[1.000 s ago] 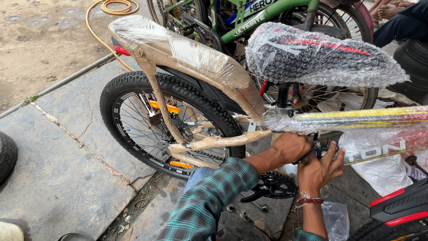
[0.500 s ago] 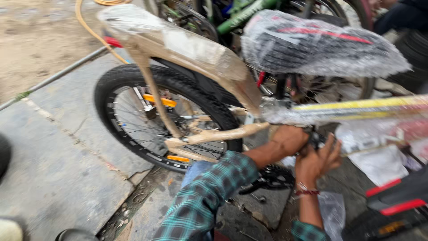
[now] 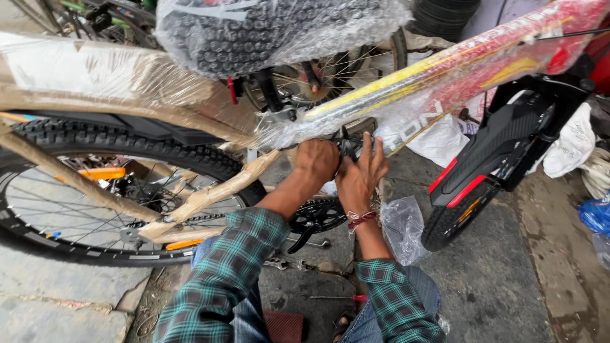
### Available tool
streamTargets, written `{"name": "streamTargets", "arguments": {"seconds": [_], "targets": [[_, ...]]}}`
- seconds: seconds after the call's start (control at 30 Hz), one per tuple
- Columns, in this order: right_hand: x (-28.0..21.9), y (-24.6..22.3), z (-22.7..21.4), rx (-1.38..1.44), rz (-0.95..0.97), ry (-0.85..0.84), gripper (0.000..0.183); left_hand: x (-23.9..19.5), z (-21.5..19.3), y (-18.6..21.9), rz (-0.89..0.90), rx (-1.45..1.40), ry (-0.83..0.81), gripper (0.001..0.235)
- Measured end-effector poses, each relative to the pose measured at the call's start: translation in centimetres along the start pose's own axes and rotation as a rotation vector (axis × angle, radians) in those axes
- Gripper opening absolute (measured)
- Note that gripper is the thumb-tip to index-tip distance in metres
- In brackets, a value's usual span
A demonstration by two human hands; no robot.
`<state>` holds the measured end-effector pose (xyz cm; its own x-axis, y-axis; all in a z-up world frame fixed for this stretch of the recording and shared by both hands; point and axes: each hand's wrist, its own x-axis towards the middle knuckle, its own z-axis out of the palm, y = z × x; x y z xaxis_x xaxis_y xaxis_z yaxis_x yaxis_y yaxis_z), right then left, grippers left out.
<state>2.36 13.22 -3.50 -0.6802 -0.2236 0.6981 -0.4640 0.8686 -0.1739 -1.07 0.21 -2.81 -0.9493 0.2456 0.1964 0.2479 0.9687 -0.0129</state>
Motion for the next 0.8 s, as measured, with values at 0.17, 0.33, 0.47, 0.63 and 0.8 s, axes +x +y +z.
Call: {"name": "streamTargets", "arguments": {"seconds": [0.17, 0.33, 0.47, 0.63, 0.8], "targets": [[-1.0, 1.9, -0.5, 0.066, -0.099, 0.053, 0.014, -0.8, -1.3, -0.4, 0.004, -0.059, 0.168, 0.026], [-5.3, 5.8, -1.3, 0.169, -0.102, 0.252, 0.017, -1.2, -2.8, -0.6, 0.023, -0.175, 0.133, 0.024], [-8.2, 8.4, -1.9, 0.290, 0.164, 0.082, 0.018, -1.5, -3.6, -0.7, -0.057, -0.366, -0.023, 0.017], [-8.7, 9.1, -0.7, 0.423, 0.456, -0.192, 0.018, -2.1, -3.6, -0.2, -0.232, -0.625, 0.159, 0.011], [-9.2, 8.7, 0.9, 0.457, 0.476, -0.294, 0.023, -2.2, -2.5, -0.3, -0.132, -0.519, 0.140, 0.023]]}}
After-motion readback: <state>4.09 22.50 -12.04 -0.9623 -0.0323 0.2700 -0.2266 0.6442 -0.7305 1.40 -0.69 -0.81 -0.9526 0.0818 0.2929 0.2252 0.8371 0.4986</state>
